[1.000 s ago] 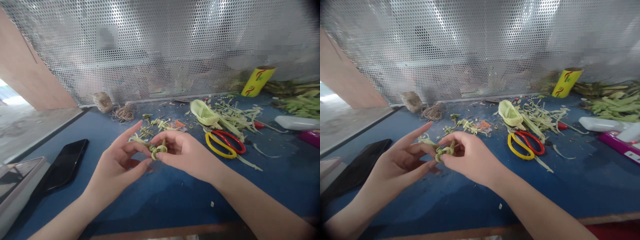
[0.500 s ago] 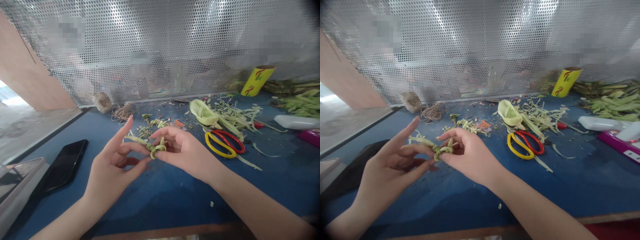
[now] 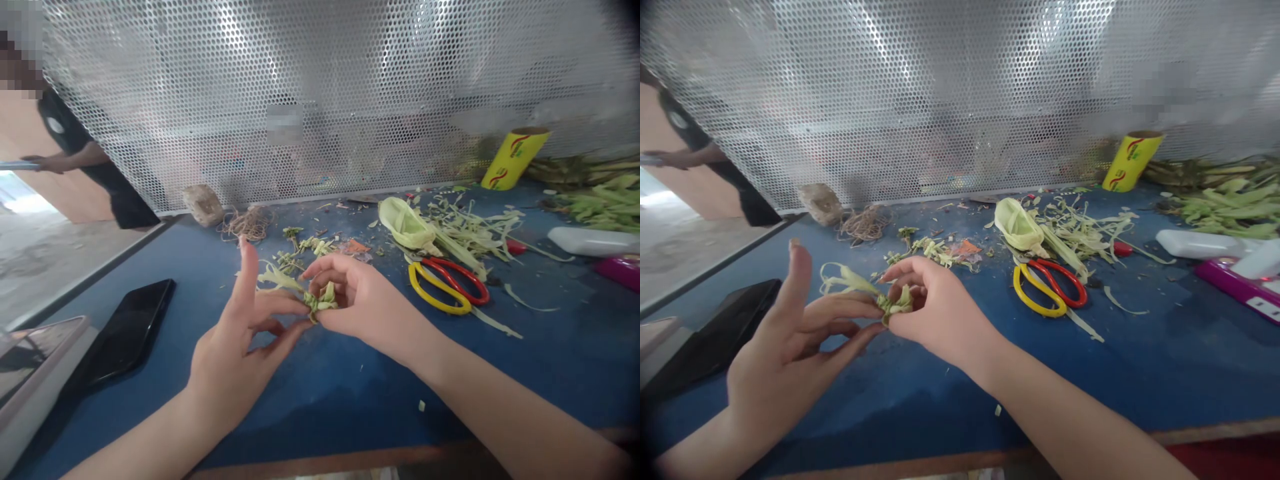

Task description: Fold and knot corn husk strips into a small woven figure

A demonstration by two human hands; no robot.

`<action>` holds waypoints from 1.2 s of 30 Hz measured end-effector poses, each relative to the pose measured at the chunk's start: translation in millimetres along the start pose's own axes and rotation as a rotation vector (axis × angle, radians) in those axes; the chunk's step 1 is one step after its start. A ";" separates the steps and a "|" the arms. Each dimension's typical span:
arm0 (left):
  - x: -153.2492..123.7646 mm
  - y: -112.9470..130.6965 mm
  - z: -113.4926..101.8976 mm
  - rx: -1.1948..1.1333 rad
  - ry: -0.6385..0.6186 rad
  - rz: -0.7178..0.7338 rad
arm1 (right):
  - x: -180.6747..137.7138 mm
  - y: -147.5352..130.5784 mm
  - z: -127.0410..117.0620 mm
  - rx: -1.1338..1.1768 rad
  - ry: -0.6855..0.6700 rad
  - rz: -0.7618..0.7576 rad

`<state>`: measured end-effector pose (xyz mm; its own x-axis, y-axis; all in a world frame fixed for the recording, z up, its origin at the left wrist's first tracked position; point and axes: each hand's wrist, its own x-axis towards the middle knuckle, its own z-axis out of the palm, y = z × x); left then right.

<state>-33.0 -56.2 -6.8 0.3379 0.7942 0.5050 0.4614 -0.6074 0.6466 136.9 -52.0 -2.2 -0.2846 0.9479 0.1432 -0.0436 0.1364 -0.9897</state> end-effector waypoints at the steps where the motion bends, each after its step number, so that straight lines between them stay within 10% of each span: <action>1: 0.0 -0.4 -0.5 0.059 -0.013 0.005 | 0.2 0.7 -0.4 -0.004 -0.006 -0.004; 18: 17.4 6.3 -10.6 -0.550 -0.058 -0.385 | 2.1 -1.8 -8.8 0.139 -0.142 0.091; 36: 8.4 -0.5 -10.9 -0.014 -0.153 0.130 | 2.8 -1.9 1.0 0.001 0.061 0.031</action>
<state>-39.3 -49.3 3.3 0.5151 0.7011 0.4931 0.3942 -0.7046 0.5900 135.3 -49.9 0.1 -0.2269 0.9674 0.1121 -0.0363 0.1066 -0.9936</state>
